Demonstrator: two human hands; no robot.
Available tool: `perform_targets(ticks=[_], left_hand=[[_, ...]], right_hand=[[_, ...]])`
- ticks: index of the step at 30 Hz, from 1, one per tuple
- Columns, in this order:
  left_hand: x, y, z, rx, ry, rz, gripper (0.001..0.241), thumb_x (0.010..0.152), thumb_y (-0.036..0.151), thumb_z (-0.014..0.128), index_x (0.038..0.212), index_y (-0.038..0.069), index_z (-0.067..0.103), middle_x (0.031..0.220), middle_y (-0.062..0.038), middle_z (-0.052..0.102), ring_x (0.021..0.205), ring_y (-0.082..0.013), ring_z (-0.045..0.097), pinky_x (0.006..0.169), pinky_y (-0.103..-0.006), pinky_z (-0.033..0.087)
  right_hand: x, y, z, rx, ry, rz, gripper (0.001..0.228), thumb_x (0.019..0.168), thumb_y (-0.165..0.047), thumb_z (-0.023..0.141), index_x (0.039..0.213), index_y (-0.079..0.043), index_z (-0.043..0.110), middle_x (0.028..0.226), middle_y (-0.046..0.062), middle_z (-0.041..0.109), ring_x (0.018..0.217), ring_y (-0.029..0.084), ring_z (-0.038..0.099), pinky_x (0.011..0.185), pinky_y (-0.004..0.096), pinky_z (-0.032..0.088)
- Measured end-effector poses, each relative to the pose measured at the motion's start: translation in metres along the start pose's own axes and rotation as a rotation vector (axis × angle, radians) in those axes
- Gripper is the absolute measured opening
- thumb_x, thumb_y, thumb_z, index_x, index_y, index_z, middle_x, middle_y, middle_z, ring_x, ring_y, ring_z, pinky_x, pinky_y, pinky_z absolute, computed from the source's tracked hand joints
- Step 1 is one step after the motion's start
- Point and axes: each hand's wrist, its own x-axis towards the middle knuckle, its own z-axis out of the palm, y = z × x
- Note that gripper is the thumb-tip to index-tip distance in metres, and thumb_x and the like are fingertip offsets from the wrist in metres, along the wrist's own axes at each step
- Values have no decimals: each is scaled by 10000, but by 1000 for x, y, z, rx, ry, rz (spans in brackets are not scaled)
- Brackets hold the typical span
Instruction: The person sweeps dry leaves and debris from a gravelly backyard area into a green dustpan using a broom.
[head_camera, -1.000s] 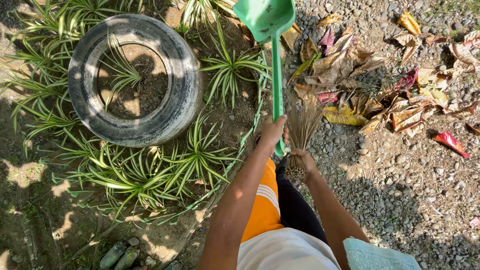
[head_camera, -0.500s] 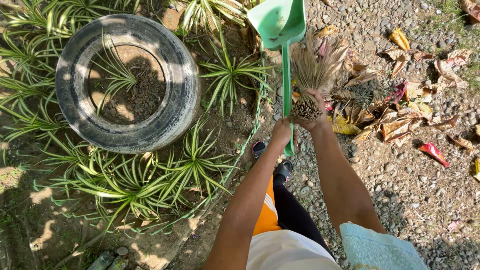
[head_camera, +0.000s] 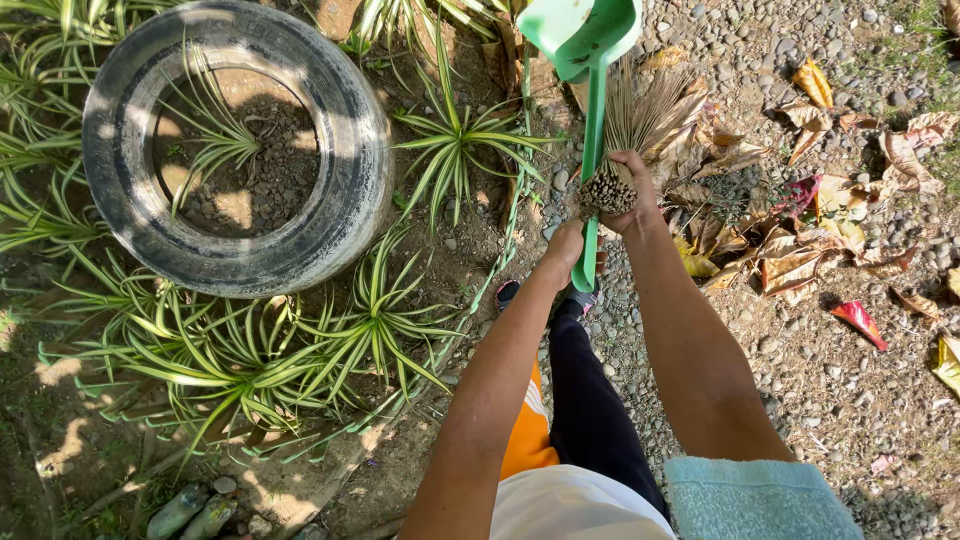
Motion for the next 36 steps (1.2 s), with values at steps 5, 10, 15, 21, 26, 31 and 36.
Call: perform_targets(ticks=[5,10,15,21,26,31,36], left_hand=[[50,-5,-3,-136,174,109,582,1099,528,281,1080,27,575,823,-91,616,665,-178,621,575,-341,574],[133,-12,-58,59,443,275,374,1080,275,437,1044,-34,645,787,-85,590,635,-192,547,580,-403,530],[230,-19,-130,440,718,333,313,1034,250,516,1198,14,640,951,-122,596,810,-299,619,722,-486,528],[345,-17,-220,1034,825,325,301,936,288,610,980,28,755,1017,-202,621,950,-408,602,863,-530,486],[423,-1,-251,1188,666,88,402,1003,282,537,790,7,740,846,-220,726,776,-394,690,731,-570,512],[496,-9,-291,872,489,-167,496,1038,252,468,737,-37,736,807,-240,752,704,-351,721,655,-494,564],[546,-50,-311,548,411,-139,303,1041,229,653,1205,-21,602,1257,-255,626,1124,-380,638,849,-520,514]], right_hand=[[-5,-9,-1,-107,55,-37,324,766,-356,710,1016,-156,660,894,55,726,777,200,703,762,417,600],[49,10,-43,-130,-22,-50,249,839,-326,659,1008,-151,603,866,70,679,733,221,692,686,436,628],[94,39,-65,-137,-108,-157,217,880,-247,601,1052,-121,560,897,76,675,743,225,704,684,397,619],[166,68,-69,69,-284,-142,302,929,-264,588,1122,-33,608,910,155,706,758,258,700,695,397,612],[206,91,-89,-69,-125,-166,332,879,-290,604,1121,-64,578,883,137,695,748,266,718,684,432,623],[224,121,-112,39,-195,-116,469,860,-309,601,1197,18,610,903,186,719,751,292,726,692,441,621],[234,116,-124,1,-186,-144,505,842,-306,591,1226,22,579,999,186,723,817,305,720,726,463,627]])
